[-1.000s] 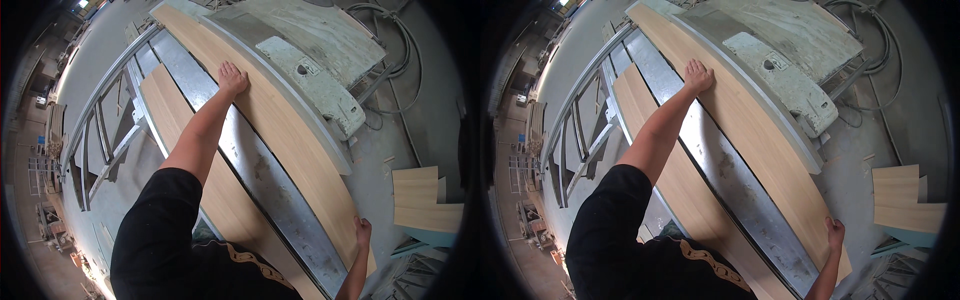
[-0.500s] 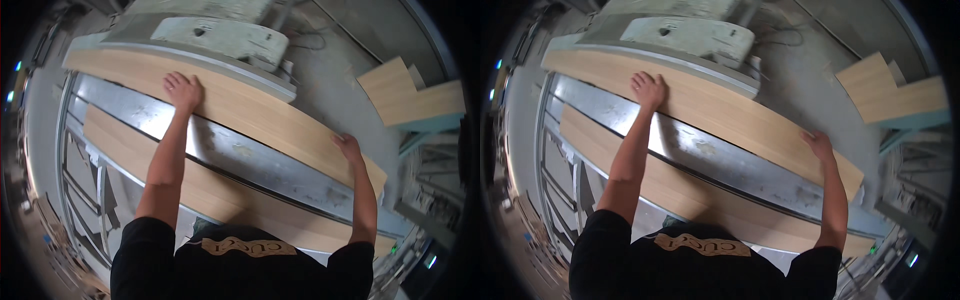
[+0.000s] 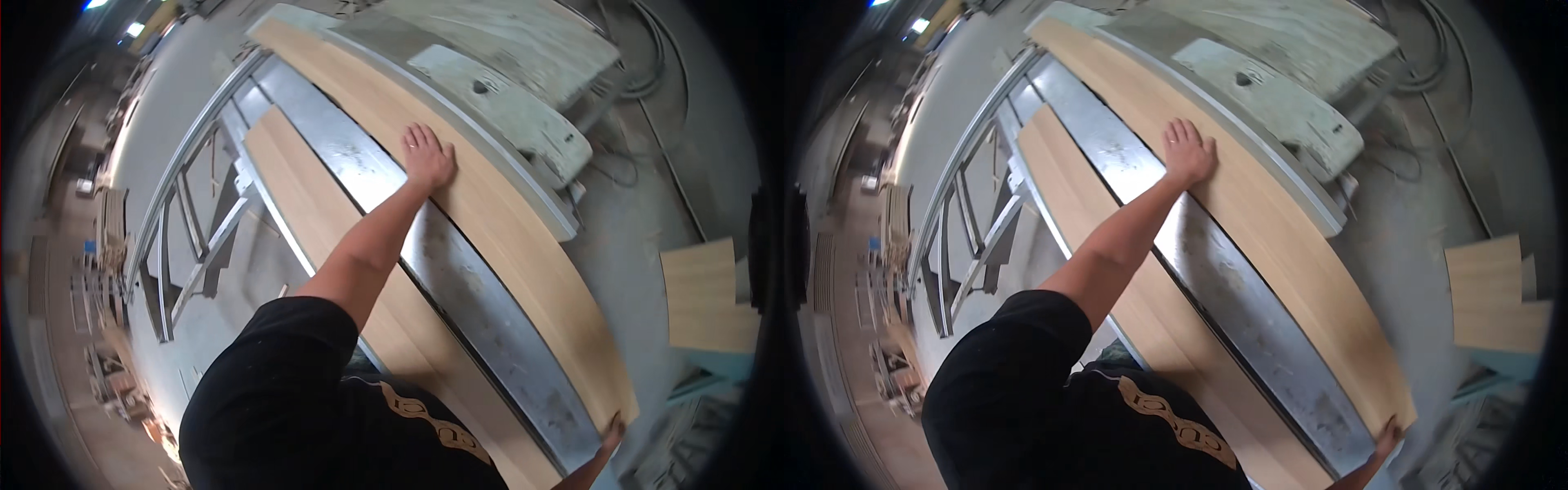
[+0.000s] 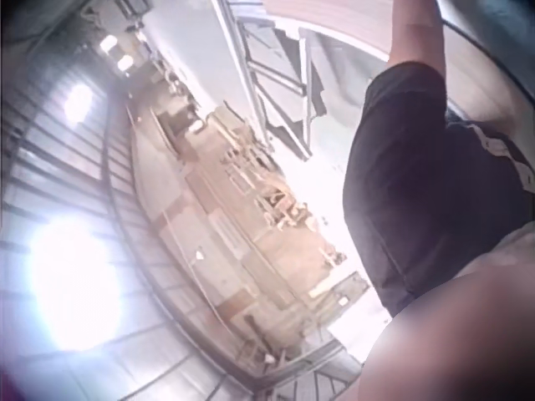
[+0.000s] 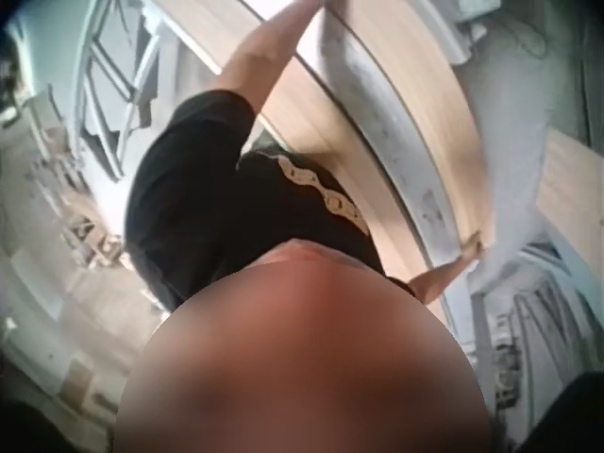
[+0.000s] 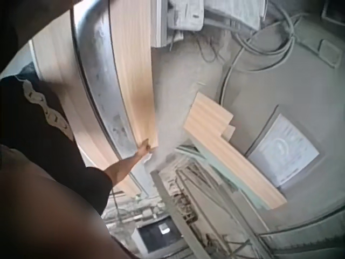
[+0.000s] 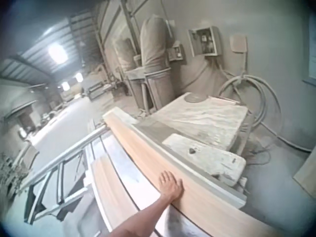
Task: Measure a wooden plank with a tape measure and then cut it to size using a sliding table saw in a factory setting.
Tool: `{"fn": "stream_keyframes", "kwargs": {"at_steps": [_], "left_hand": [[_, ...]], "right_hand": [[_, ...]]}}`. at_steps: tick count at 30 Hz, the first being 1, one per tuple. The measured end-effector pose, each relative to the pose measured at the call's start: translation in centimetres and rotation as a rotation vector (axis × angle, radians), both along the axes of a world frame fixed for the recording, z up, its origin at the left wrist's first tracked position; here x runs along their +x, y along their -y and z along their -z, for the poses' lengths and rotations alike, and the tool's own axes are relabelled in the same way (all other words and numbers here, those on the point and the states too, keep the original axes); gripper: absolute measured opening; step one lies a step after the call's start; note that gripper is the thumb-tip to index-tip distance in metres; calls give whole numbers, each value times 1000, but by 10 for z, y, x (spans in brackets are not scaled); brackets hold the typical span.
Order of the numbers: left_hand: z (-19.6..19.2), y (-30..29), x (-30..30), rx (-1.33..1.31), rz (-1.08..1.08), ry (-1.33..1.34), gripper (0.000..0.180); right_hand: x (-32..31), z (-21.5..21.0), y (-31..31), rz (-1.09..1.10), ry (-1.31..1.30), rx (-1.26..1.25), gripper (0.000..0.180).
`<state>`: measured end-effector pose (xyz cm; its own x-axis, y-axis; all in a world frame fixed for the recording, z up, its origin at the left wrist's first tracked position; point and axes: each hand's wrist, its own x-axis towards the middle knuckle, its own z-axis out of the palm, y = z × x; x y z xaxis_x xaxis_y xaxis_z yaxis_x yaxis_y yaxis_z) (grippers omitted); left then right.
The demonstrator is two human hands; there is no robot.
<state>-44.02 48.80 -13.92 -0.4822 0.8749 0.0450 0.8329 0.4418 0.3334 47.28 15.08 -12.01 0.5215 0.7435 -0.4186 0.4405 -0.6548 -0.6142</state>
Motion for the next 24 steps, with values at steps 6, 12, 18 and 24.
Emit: {"fn": "stream_keyframes", "kwargs": {"at_steps": [6,12,18,24], "left_hand": [[-5,19,-45,122,-49,-201,83],[0,4,-28,107,-31,-123,83],[-5,6,-44,88,-43,-138,83],[-8,1,-58,29,-34,-103,83]], "right_hand": [[-93,14,-23,46,-54,76,65],[-61,-14,-8,94,-8,115,39],[-67,3,-13,165,74,167,46],[-79,-4,-14,118,11,180,36]]}}
